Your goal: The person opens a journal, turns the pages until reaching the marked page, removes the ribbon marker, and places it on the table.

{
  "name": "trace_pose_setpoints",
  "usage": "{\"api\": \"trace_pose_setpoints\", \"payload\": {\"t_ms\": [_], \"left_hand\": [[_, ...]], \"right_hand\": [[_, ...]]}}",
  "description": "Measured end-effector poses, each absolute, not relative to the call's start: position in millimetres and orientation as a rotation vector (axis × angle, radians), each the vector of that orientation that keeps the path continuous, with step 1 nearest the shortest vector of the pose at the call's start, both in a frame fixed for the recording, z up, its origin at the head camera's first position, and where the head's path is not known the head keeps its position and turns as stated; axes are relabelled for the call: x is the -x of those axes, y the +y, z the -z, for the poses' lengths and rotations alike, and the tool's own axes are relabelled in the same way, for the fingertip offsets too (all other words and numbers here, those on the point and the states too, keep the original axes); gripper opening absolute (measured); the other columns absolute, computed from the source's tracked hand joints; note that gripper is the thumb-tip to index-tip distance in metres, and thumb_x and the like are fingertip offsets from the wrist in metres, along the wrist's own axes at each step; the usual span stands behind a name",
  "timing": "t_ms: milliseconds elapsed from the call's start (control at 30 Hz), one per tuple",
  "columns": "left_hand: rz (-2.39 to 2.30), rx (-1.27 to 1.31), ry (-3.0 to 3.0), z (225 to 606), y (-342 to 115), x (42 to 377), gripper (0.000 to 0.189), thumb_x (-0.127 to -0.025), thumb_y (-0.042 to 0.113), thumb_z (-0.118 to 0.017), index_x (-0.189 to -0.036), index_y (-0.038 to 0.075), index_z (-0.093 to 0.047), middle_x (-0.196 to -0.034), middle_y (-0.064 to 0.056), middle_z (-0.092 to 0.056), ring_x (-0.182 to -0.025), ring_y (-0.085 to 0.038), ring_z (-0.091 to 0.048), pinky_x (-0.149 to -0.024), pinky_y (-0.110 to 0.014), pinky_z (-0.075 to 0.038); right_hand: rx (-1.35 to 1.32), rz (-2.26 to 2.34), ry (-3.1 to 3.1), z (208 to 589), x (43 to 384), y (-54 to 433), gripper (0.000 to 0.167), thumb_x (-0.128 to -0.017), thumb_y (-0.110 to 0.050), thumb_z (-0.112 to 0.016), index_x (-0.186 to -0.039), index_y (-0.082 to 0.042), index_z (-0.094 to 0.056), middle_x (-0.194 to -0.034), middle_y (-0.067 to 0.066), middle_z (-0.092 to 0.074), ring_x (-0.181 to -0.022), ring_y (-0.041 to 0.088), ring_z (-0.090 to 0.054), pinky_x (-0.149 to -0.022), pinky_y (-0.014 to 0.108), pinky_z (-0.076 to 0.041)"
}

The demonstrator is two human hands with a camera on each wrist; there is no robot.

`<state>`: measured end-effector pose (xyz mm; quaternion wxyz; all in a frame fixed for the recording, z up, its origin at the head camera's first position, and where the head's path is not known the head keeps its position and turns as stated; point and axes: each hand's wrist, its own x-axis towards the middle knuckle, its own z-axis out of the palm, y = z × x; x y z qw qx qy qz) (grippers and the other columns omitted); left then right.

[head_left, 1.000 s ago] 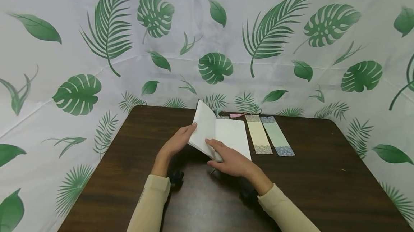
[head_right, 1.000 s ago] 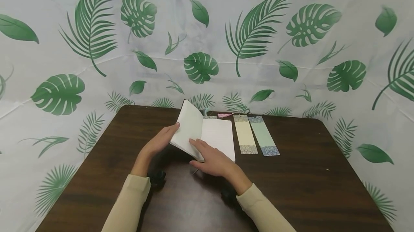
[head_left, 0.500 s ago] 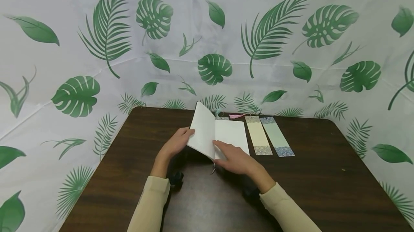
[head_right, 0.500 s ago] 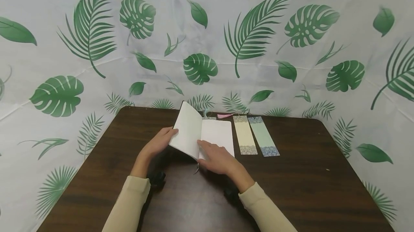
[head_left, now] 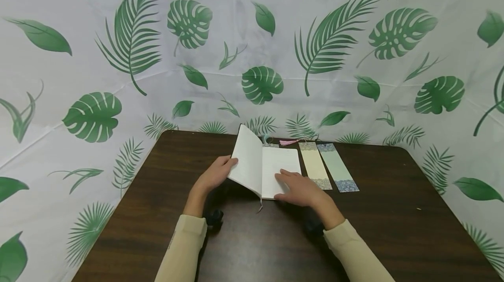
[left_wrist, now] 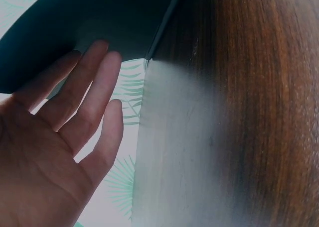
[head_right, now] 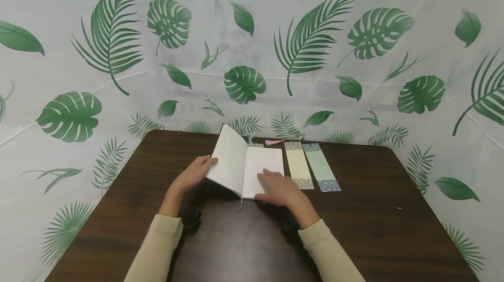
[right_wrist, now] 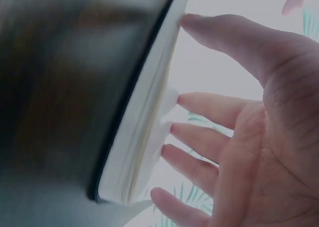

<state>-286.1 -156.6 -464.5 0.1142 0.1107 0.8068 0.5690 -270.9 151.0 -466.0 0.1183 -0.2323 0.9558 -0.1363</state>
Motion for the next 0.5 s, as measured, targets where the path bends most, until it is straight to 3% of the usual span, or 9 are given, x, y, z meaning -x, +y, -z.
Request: {"api": "trace_pose_setpoints", "payload": {"t_ms": [200,500], "left_hand": [[-1.662,-0.328,2.383,467.0,-156.6,286.6,0.048,-0.116,0.037,-0.042,-0.137,0.0,-0.065,-0.109,-0.015,-0.071,-0.093,-0.021,-0.064,-0.094,-0.044,-0.052],[-1.658,-0.335,2.391,466.8,-156.5,286.5,0.048,-0.116,0.037,-0.041,-0.136,0.0,-0.065,-0.108,-0.014,-0.07,-0.093,-0.021,-0.064,-0.093,-0.043,-0.052]], "right_hand": [[0.724,0.413,2.753,460.1,273.0,156.9,0.077,-0.096,-0.044,-0.08,-0.158,-0.006,-0.054,-0.168,0.021,-0.045,-0.152,0.045,-0.046,-0.121,0.064,-0.038],[0.783,0.439,2.762,458.8,273.6,160.2,0.049,-0.1,-0.022,-0.076,-0.145,-0.008,-0.065,-0.154,0.017,-0.062,-0.143,0.039,-0.057,-0.118,0.057,-0.045]]}}
